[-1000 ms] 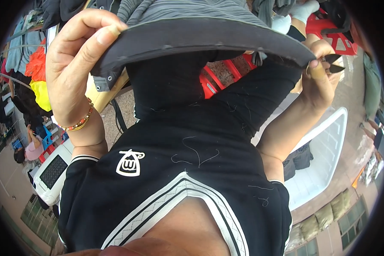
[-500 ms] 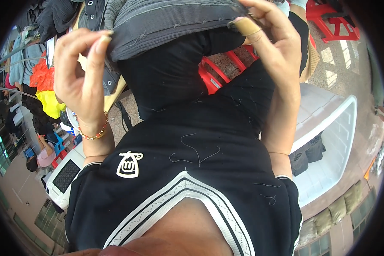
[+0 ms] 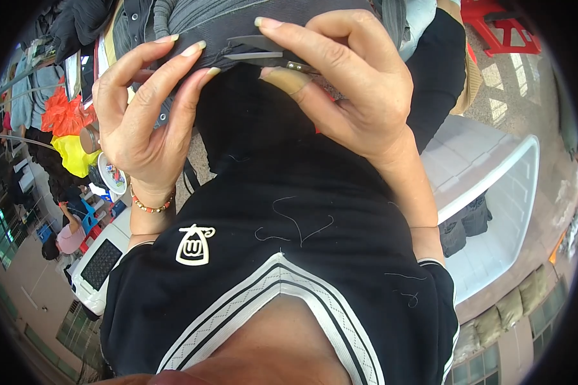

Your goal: Trimming loose threads and excess fabric from grey garments using small scissors.

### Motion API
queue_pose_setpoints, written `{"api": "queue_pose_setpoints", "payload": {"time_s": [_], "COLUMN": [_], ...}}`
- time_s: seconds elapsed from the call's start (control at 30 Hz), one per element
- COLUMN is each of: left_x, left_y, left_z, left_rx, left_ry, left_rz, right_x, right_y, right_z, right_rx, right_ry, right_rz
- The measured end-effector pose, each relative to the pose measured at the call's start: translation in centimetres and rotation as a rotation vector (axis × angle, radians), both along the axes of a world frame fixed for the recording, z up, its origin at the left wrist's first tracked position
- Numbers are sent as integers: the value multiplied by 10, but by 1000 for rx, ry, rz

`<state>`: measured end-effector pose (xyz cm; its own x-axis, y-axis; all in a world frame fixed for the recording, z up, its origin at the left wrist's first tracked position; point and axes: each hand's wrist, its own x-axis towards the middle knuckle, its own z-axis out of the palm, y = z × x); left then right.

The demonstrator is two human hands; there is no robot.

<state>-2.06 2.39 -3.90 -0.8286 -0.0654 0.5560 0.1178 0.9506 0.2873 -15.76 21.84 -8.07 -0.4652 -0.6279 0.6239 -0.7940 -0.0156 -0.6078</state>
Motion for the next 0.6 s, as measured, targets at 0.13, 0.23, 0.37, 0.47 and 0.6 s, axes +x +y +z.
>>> {"api": "queue_pose_setpoints", "payload": {"time_s": [0.13, 0.23, 0.37, 0.47, 0.6], "left_x": [2, 1, 0, 1, 2], "left_y": [-4, -1, 1, 3, 5], "left_z": [-4, -6, -8, -7, -9], "left_rx": [-88, -37, 25, 40, 56], "left_ry": [69, 77, 84, 68, 92], "left_rz": [-44, -29, -24, -19, -39], "right_x": [3, 4, 4, 4, 3], "right_y": [-6, -10, -16, -17, -19], "right_z": [-10, -14, -16, -17, -15], "right_rx": [-70, -79, -133, -141, -149], "right_ry": [84, 135, 126, 138, 157], "right_rz": [-36, -41, -25, -16, -9]}}
